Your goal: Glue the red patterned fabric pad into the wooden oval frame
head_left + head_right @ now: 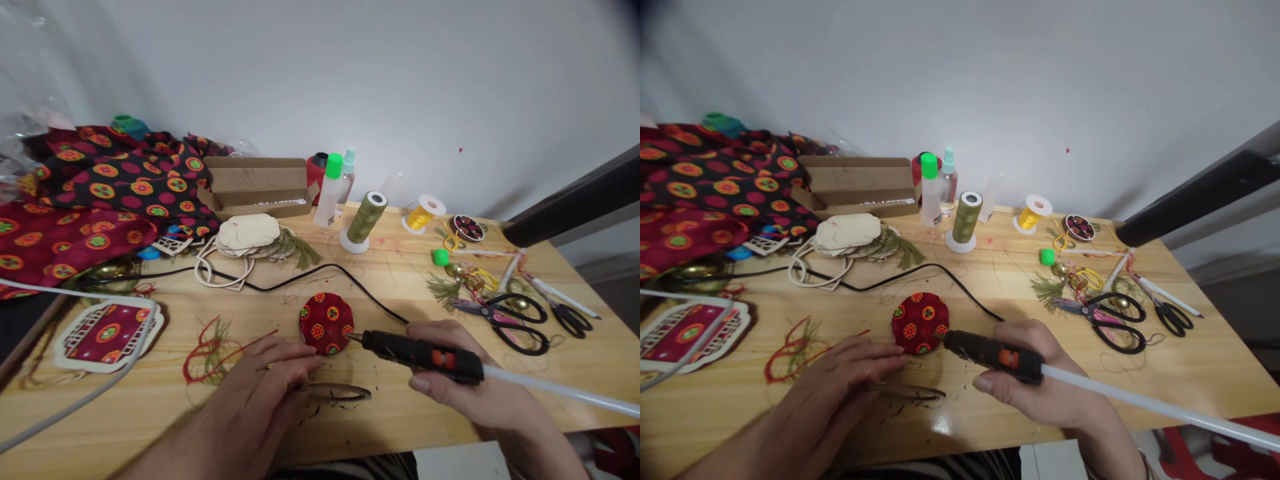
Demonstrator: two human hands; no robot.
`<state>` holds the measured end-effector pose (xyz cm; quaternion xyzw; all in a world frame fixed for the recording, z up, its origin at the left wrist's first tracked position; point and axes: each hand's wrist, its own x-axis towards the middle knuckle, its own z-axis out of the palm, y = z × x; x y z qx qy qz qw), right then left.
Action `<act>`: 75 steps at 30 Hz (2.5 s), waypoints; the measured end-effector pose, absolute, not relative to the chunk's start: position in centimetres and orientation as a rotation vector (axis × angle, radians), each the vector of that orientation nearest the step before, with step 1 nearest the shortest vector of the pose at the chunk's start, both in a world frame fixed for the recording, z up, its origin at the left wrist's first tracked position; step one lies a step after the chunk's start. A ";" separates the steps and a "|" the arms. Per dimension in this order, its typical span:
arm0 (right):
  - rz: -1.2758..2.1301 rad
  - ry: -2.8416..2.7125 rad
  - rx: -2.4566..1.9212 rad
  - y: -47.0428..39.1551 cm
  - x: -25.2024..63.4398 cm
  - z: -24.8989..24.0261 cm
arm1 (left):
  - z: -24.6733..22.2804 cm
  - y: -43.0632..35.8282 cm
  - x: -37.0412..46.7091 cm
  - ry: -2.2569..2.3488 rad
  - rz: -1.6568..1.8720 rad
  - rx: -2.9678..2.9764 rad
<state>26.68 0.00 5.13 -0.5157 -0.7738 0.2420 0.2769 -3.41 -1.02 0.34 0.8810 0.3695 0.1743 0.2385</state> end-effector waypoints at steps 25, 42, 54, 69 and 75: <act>1.072 -2.389 -1.324 2.5 21.6 4.9 | 0.6 -0.9 -3.2 1.049 0.699 2.343; 1.111 -1.804 -1.263 1.3 23.9 4.7 | 1.1 -0.8 -3.3 1.019 0.702 2.358; 1.145 -1.266 -0.837 2.3 24.7 5.4 | 2.1 -0.8 -2.7 0.961 0.906 2.168; 1.170 -1.722 -1.480 3.5 23.2 5.5 | 3.0 0.5 -1.6 1.298 0.728 1.720; 1.247 -1.865 -1.519 4.9 21.6 5.7 | 2.2 0.1 -1.8 1.303 0.755 1.799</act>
